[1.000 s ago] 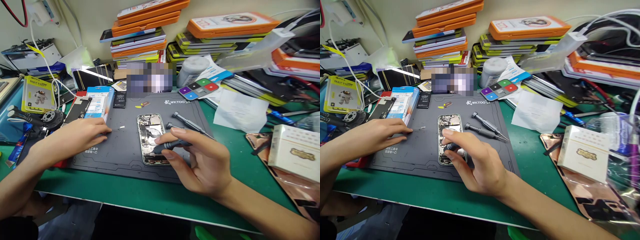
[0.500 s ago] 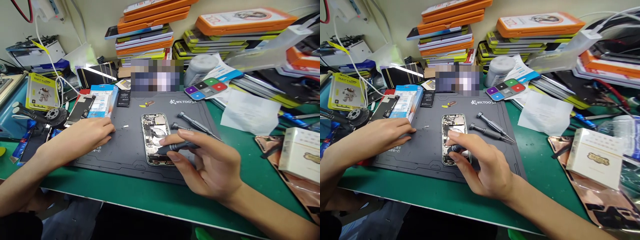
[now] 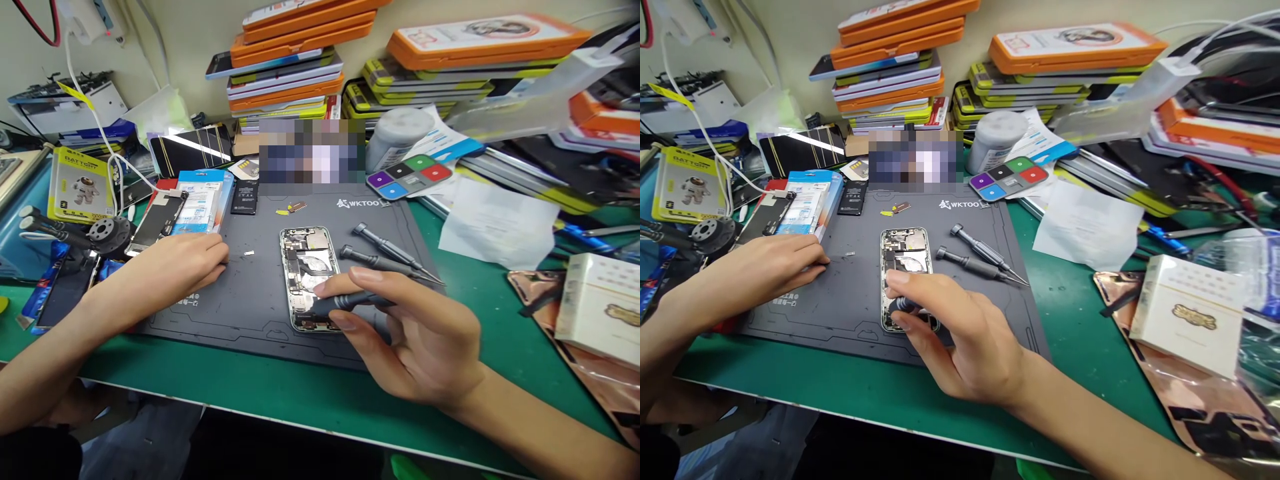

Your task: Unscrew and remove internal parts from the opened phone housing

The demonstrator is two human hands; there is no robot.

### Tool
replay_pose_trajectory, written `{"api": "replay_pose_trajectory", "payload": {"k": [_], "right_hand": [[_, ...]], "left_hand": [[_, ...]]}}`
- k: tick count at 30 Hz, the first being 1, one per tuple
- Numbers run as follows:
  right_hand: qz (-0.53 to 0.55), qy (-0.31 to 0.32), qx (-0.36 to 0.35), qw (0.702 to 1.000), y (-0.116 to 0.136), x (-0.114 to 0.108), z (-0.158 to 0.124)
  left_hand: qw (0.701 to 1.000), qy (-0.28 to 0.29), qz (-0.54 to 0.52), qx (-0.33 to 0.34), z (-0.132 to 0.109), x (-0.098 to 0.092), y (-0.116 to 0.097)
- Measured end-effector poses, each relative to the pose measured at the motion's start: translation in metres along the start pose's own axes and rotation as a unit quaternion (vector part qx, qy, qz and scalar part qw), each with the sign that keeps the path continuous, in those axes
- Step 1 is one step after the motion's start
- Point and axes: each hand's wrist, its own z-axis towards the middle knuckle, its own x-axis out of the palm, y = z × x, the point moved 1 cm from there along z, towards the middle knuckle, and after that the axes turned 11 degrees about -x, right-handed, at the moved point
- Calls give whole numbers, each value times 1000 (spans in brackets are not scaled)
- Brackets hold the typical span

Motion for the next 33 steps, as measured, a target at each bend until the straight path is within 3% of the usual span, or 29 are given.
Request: {"api": "replay_pose_trajectory", "payload": {"k": [9, 12, 14, 17, 21, 24, 27, 33], "right_hand": [[10, -13, -8, 1000, -2, 0, 4], [37, -44, 31, 998, -1, 1, 4], [55, -80, 73, 993, -1, 2, 5], [102, -136, 128, 977, -2, 4, 6], [165, -205, 197, 945, -10, 3, 9], [185, -244, 231, 924, -17, 0, 10], [184, -246, 249, 919, -20, -2, 10], [162, -225, 259, 925, -17, -1, 12]], "left_hand": [[998, -1, -60, 2, 2, -2, 9], [998, -11, -54, -10, 5, -2, 9], [998, -56, -27, -30, 6, -3, 5], [988, -147, -5, -50, 4, -5, -14], [984, -156, -64, 56, 1, -1, -58], [987, -141, -38, 67, 2, 8, -85], [988, -137, -31, 59, 3, 16, -97], [976, -197, -66, 61, -5, 19, -101]]}}
